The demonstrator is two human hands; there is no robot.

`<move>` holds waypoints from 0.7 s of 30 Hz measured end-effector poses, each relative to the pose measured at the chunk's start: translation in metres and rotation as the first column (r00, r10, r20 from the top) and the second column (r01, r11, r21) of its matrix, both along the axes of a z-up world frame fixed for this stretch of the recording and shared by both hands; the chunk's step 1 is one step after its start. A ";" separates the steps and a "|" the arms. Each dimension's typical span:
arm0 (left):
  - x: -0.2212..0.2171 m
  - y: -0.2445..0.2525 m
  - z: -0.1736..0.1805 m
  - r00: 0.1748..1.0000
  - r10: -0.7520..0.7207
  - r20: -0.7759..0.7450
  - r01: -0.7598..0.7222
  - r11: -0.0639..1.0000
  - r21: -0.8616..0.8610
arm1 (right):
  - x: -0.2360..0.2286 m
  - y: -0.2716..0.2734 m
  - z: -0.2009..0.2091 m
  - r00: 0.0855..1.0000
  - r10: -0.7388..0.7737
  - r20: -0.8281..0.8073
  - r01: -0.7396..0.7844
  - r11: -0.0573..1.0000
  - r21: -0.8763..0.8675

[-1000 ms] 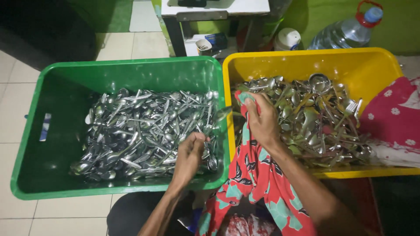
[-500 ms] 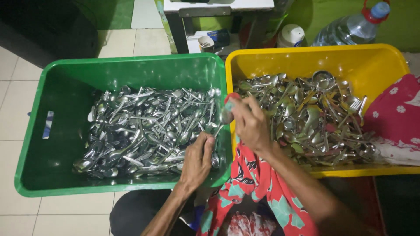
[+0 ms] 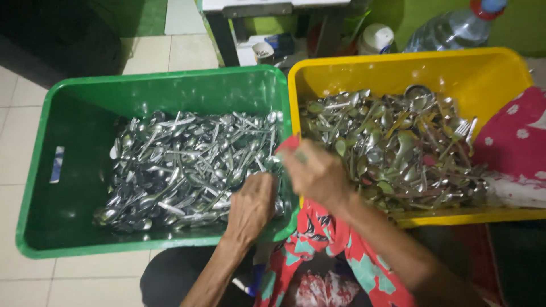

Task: Wiping and cleaning individual metal spoons with a cloth and moving them between bins.

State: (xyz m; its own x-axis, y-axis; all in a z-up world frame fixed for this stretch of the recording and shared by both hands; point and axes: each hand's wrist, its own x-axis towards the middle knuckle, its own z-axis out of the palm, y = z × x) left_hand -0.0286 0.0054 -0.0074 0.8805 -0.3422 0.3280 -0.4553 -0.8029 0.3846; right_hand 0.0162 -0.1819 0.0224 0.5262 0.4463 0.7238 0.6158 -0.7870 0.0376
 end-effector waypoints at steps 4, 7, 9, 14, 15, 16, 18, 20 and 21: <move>0.003 0.000 -0.039 0.996 -0.093 0.004 0.093 0.996 0.020 | 0.022 -0.030 0.001 0.971 -0.061 -0.232 0.117 0.964 0.238; 0.000 -0.012 -0.023 0.994 -0.059 -0.090 0.036 0.970 -0.240 | 0.014 -0.034 0.000 0.864 0.072 -0.499 0.263 0.780 0.568; -0.002 -0.018 -0.002 0.988 -0.015 -0.152 -0.055 0.894 -0.444 | 0.010 -0.031 0.001 0.800 0.128 -0.586 0.377 0.651 0.658; 0.002 -0.016 0.002 0.951 0.081 -0.298 -0.292 0.548 -0.784 | 0.009 -0.032 0.005 0.882 -0.058 -0.468 0.276 0.869 0.412; 0.003 -0.017 0.005 0.951 0.083 -0.297 -0.293 0.545 -0.785 | 0.008 -0.031 0.004 0.883 -0.057 -0.467 0.273 0.870 0.411; 0.003 -0.017 0.008 0.944 0.064 -0.323 -0.311 0.496 -0.811 | 0.006 -0.030 0.002 0.809 0.019 -0.588 0.351 0.786 0.508; 0.003 -0.019 0.008 0.937 0.045 -0.346 -0.329 0.444 -0.834 | -0.001 -0.021 0.006 0.721 0.116 -0.683 0.438 0.688 0.578; 0.004 -0.024 0.003 0.941 0.019 -0.339 -0.315 0.423 -0.850 | -0.011 -0.008 0.017 0.552 0.399 -0.732 0.596 0.425 0.681; 0.003 -0.025 0.001 0.941 0.019 -0.338 -0.315 0.422 -0.850 | -0.014 0.004 0.031 0.552 0.398 -0.733 0.596 0.426 0.680</move>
